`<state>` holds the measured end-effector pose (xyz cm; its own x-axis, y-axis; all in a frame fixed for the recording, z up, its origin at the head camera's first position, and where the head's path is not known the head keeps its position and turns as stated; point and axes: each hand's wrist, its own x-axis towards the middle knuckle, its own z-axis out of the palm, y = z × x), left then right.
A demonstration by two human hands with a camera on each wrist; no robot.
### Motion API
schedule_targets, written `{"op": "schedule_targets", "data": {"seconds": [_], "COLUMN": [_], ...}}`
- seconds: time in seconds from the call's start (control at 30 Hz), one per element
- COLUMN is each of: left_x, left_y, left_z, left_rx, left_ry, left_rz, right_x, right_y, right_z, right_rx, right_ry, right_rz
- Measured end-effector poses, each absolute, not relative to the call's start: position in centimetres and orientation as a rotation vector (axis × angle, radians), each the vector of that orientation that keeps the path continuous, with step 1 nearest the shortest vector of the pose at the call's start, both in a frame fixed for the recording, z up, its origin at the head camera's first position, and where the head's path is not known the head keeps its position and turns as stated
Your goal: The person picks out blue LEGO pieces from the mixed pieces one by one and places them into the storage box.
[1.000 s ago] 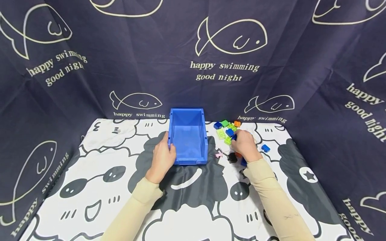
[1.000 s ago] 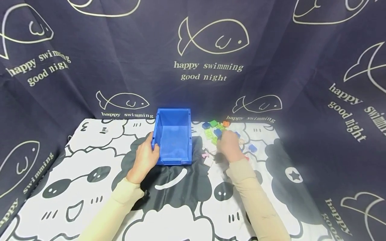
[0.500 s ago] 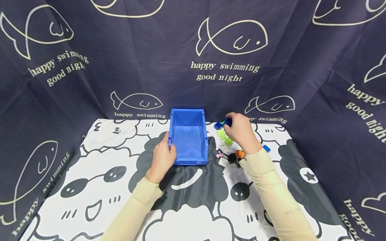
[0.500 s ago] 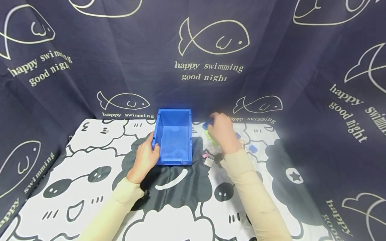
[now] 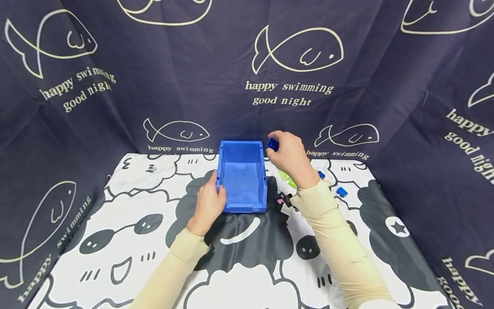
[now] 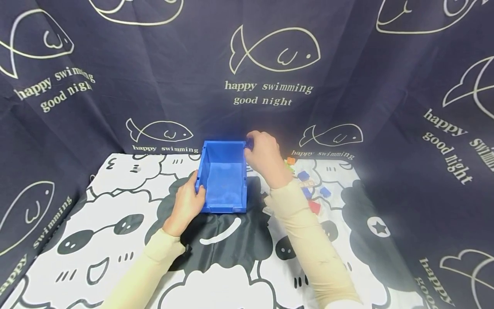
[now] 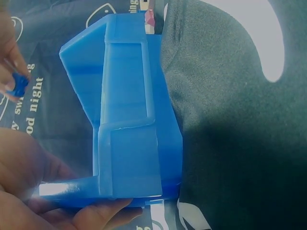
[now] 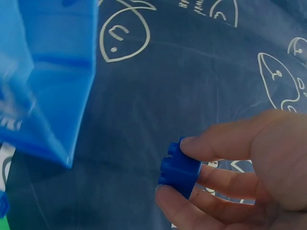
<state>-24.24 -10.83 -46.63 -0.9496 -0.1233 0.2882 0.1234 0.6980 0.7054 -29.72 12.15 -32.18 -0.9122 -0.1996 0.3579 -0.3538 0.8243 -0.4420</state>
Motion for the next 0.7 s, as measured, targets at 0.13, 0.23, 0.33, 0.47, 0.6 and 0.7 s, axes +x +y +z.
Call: {"op": "schedule_targets", "data": {"seconds": [0.13,0.23,0.33,0.47,0.6,0.7], "left_x": [-24.2,-24.2,-24.1,-24.1,-24.2,-24.2], "left_y": [-10.8,-10.9,-10.9,-10.9,-10.8,-10.8], "left_z": [-46.5,-46.5,-46.5,-46.6,-46.6,-46.6], "left_rx": [-0.006,-0.01,-0.014,-0.015,-0.011,-0.011], "left_ry": [-2.591,-2.585,-2.581,-2.586,-2.592,-2.59], "left_rz": [-1.105,-1.108,-1.109,-1.106,-1.102,-1.103], "right_x": [-29.7,-29.6,-29.6,-29.7,-29.9,-30.0], "right_y": [11.0,10.3,9.6,8.7,7.9,7.1], "right_z": [-32.2,-32.6,-33.2,-34.1,-35.2,-36.0], "right_rx": [0.417,0.418,0.421,0.436,0.462,0.5], "right_ry": [-2.72,-2.729,-2.751,-2.782,-2.82,-2.837], "right_rz": [0.798,0.828,0.835,0.834,0.844,0.842]}}
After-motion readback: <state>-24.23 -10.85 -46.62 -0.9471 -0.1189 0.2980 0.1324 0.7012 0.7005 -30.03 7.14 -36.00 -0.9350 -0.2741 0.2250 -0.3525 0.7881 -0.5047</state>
